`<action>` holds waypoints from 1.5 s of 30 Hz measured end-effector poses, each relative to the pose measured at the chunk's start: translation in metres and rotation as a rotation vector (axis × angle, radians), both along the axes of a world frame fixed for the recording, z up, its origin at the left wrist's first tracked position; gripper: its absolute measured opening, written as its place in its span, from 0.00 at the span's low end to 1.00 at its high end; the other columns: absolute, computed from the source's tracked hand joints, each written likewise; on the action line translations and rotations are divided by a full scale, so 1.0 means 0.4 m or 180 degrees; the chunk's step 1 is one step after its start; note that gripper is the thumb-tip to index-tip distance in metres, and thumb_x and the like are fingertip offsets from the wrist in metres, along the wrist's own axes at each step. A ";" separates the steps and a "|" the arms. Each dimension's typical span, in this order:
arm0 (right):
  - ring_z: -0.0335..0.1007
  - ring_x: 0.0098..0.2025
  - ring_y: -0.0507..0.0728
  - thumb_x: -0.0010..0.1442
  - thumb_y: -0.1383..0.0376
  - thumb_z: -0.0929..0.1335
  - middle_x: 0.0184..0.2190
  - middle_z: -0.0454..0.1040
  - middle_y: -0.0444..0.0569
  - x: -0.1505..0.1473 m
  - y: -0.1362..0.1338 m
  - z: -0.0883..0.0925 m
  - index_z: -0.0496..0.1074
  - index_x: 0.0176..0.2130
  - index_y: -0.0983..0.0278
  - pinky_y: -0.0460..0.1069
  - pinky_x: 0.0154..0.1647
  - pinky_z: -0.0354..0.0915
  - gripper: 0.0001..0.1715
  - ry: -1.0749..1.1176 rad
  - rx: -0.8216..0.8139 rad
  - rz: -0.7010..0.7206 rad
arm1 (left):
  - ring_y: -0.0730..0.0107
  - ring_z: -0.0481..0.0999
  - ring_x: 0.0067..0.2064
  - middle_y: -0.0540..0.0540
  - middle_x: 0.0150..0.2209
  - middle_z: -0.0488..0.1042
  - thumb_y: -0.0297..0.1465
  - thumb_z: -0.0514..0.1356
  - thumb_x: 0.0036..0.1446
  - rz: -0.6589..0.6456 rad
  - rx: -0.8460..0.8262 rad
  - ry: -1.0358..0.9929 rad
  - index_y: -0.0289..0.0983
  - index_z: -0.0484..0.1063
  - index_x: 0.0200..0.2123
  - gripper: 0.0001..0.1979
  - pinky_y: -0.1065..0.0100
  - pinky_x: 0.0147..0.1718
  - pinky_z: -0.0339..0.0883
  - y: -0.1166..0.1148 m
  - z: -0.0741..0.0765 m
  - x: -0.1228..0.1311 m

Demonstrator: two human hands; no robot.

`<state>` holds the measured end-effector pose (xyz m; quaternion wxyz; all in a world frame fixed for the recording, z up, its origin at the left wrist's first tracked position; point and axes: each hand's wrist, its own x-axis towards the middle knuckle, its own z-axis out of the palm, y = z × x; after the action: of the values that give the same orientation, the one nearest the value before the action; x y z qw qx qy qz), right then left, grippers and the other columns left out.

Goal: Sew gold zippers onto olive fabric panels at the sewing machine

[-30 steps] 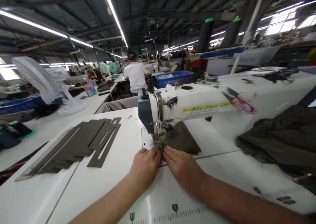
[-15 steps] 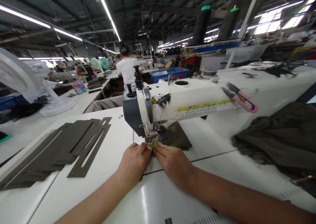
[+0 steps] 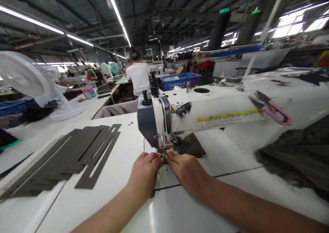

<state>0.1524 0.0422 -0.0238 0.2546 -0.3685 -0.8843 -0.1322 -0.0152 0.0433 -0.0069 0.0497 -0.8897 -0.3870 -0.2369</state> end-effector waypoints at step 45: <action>0.68 0.24 0.56 0.52 0.74 0.63 0.24 0.71 0.47 0.044 -0.223 -0.009 0.67 0.30 0.64 0.49 0.24 0.59 0.07 0.0183 -0.0132 -0.0726 | 0.59 0.66 0.53 0.38 0.51 0.68 0.28 0.54 0.55 -0.1154 -0.0229 0.0101 0.32 0.60 0.53 0.22 0.58 0.52 0.59 -0.121 0.044 0.055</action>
<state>0.1698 -0.0470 -0.0273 0.2555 -0.4755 -0.8315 -0.1313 0.0068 -0.0052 0.0108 -0.0195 -0.9497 -0.2277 -0.2139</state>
